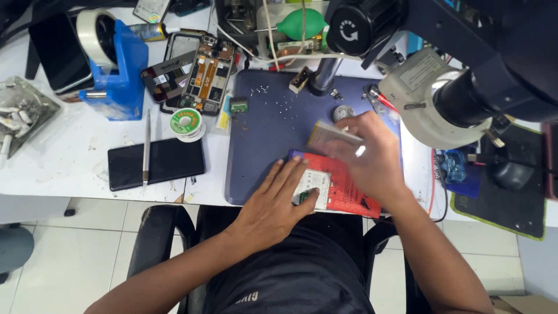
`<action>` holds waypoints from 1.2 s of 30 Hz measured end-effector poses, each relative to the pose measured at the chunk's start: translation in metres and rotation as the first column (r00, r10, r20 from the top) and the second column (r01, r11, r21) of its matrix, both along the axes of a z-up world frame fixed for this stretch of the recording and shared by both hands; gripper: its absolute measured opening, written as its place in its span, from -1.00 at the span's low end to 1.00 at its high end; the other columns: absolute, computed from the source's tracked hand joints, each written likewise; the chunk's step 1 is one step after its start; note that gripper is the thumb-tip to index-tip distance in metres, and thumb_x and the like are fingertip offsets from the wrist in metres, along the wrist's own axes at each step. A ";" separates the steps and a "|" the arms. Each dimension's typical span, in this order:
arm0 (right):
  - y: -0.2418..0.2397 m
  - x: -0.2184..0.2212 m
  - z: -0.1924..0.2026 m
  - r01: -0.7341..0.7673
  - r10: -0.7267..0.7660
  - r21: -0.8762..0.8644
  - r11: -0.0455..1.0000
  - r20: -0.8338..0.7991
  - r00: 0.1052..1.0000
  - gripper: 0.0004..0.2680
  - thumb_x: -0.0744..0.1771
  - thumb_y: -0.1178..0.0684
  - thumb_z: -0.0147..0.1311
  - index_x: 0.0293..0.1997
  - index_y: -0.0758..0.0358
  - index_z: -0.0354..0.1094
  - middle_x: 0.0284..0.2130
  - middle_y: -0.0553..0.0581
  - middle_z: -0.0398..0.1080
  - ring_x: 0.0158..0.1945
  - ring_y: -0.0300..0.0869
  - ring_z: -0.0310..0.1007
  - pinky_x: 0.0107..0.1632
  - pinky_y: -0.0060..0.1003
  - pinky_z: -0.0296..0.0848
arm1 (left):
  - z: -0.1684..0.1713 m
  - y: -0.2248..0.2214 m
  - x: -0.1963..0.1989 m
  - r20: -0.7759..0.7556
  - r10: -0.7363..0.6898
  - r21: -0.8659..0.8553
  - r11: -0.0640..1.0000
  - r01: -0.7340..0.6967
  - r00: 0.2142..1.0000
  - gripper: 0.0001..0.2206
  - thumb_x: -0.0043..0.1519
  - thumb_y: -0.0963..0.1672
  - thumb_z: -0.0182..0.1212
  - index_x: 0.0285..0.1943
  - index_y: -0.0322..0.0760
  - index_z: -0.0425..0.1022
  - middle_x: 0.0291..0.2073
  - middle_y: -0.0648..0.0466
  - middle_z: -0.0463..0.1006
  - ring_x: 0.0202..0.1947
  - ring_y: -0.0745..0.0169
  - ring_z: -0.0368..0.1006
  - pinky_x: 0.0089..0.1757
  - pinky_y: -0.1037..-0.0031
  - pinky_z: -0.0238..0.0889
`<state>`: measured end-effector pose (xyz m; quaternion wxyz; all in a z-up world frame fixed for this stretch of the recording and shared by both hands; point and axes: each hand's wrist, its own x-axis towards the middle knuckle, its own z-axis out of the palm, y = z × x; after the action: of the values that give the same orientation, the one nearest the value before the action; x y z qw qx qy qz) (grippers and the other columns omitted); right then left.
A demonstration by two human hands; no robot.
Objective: Technician is preparing a new battery by removing its protective films and then installing it into a mobile phone chassis.
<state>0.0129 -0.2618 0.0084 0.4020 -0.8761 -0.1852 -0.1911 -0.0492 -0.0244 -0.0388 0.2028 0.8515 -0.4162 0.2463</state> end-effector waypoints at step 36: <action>-0.002 -0.046 0.021 0.020 0.458 0.625 0.781 -0.593 0.662 -0.54 0.24 0.40 0.08 0.31 0.40 0.28 -0.14 0.48 0.56 -0.05 0.09 0.58 0.00 0.11 0.61 | 0.067 0.019 0.036 -0.453 0.019 -0.366 0.908 -0.205 0.891 -0.52 0.12 -0.04 0.47 0.22 -0.21 0.50 -0.09 -0.06 0.61 -0.03 -0.19 0.59 -0.05 0.17 0.45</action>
<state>-0.0336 -0.2640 0.0290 0.7098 -0.6807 -0.0552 0.1727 -0.0133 -0.0059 0.0279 0.4480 0.8473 -0.2487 0.1397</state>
